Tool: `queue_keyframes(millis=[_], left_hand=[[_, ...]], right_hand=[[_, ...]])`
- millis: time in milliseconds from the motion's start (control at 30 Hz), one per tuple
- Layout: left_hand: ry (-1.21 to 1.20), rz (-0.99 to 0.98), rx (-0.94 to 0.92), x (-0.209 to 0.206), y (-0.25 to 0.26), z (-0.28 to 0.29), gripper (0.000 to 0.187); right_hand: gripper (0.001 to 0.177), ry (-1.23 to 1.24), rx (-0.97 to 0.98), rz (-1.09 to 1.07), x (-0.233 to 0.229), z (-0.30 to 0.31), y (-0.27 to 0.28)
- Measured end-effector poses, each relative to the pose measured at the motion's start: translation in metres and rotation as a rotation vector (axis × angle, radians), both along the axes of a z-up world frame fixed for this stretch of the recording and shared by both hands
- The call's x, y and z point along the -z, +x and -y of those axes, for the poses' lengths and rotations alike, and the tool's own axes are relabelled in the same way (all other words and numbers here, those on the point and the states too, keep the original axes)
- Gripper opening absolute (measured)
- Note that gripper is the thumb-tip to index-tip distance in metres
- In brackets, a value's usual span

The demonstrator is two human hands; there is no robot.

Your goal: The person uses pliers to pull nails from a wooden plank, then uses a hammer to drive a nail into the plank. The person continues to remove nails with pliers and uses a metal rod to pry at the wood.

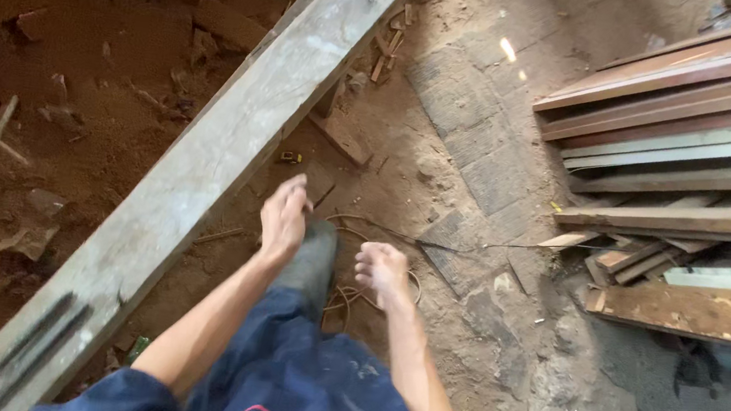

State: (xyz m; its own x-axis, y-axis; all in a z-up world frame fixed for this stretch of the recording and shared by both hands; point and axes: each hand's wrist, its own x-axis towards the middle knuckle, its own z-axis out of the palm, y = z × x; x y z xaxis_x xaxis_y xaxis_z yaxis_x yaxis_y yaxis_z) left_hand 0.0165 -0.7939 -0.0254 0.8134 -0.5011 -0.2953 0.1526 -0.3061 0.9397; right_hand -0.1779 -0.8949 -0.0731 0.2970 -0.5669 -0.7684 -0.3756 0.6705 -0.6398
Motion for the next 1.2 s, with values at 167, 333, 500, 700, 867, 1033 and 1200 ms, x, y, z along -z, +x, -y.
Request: queue_keyframes(millis=[167, 333, 500, 700, 867, 1033, 1200], left_hand=[[-0.003, 0.348, -0.086, 0.011, 0.12, 0.127, 0.038], [0.038, 0.451, -0.09, 0.045, 0.177, 0.237, 0.032], [0.126, 0.468, -0.117, 0.051, 0.195, 0.295, 0.04], [0.326, 0.399, -0.251, 0.027, 0.202, 0.319, 0.047], [0.512, 0.335, -0.418, 0.009, 0.194, 0.333, 0.056], [0.572, 0.345, -0.486, 0.001, 0.186, 0.339, 0.055], [0.605, 0.418, -0.528, 0.008, 0.184, 0.343, 0.041]], right_hand=[[0.017, -0.155, 0.033, -0.129, -0.013, 0.12, 0.011], [0.019, -0.117, 0.174, -0.077, -0.008, 0.214, 0.05], [0.024, -0.104, -0.084, -0.035, -0.017, 0.26, 0.127], [0.025, -0.134, -0.317, 0.054, -0.029, 0.322, 0.217], [0.024, -0.085, -0.507, 0.224, -0.034, 0.373, 0.288], [0.025, -0.026, -0.742, 0.22, -0.047, 0.404, 0.332], [0.026, 0.009, -0.92, 0.184, -0.044, 0.425, 0.343]])
